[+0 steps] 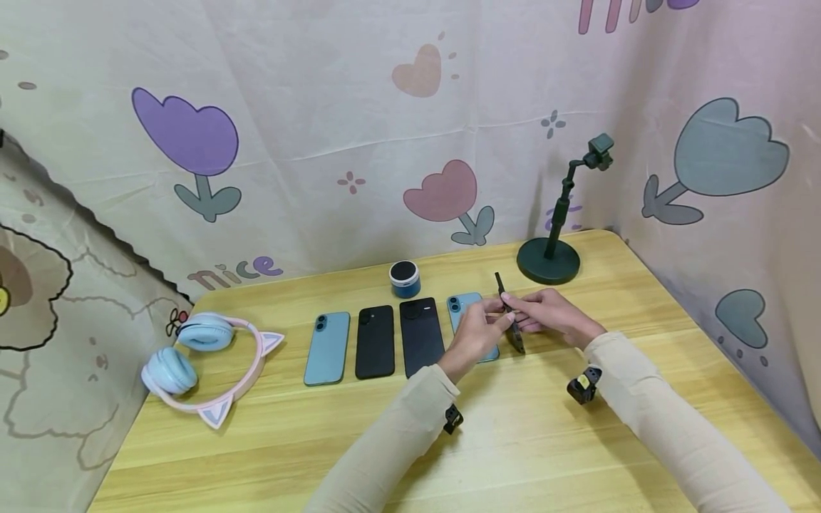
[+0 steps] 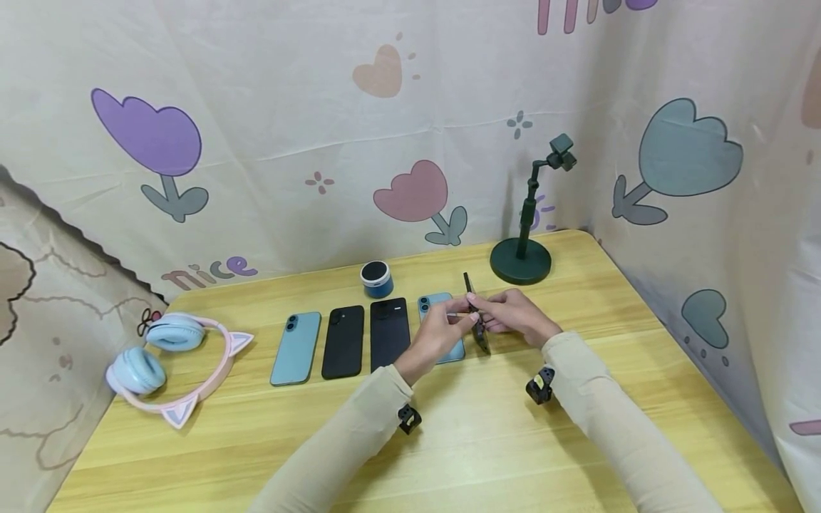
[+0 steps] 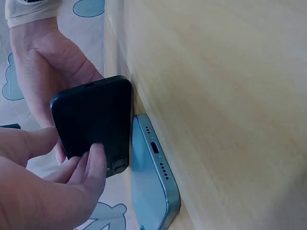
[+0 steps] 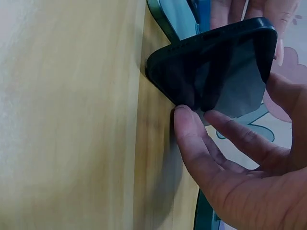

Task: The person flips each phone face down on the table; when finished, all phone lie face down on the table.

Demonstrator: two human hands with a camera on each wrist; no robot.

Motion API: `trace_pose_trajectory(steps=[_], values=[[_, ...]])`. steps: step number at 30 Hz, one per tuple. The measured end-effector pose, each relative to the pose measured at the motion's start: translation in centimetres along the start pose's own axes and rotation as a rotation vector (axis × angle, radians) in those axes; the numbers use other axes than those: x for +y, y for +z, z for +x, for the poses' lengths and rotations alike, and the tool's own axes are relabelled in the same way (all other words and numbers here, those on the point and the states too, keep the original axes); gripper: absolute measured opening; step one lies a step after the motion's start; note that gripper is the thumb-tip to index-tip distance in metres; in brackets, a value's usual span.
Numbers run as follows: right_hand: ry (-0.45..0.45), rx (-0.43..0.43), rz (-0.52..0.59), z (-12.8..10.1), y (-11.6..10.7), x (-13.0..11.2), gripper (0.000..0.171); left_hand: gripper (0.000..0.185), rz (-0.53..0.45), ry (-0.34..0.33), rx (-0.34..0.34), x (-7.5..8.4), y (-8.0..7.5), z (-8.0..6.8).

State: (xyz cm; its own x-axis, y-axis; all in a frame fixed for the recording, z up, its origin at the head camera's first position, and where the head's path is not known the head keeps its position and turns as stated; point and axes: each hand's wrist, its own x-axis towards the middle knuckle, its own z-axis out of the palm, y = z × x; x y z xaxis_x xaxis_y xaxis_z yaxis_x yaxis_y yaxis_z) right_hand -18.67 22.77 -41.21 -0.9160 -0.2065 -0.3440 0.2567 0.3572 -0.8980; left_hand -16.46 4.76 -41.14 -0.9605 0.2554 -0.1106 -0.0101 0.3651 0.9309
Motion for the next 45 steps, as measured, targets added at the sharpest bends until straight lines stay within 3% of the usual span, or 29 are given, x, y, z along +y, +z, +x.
trace_pose_trajectory(steps=[11, 25, 34, 45], values=[[-0.008, -0.036, 0.067, -0.3, -0.3, -0.2, 0.064, 0.053, 0.024, -0.041, -0.104, -0.5, 0.0, -0.2], [-0.039, 0.062, 0.069, -0.4, -0.6, 0.0, 0.049, 0.061, 0.126, -0.012, -0.174, -0.5, 0.2, -0.1], [-0.039, 0.124, 0.089, -0.6, -1.0, 0.5, 0.050, 0.059, 0.173, 0.013, -0.177, -0.6, 0.4, -0.1], [-0.011, 0.214, -0.041, -0.2, -1.5, 1.6, 0.039, 0.055, 0.222, -0.055, -0.166, -0.2, 0.6, -0.2]])
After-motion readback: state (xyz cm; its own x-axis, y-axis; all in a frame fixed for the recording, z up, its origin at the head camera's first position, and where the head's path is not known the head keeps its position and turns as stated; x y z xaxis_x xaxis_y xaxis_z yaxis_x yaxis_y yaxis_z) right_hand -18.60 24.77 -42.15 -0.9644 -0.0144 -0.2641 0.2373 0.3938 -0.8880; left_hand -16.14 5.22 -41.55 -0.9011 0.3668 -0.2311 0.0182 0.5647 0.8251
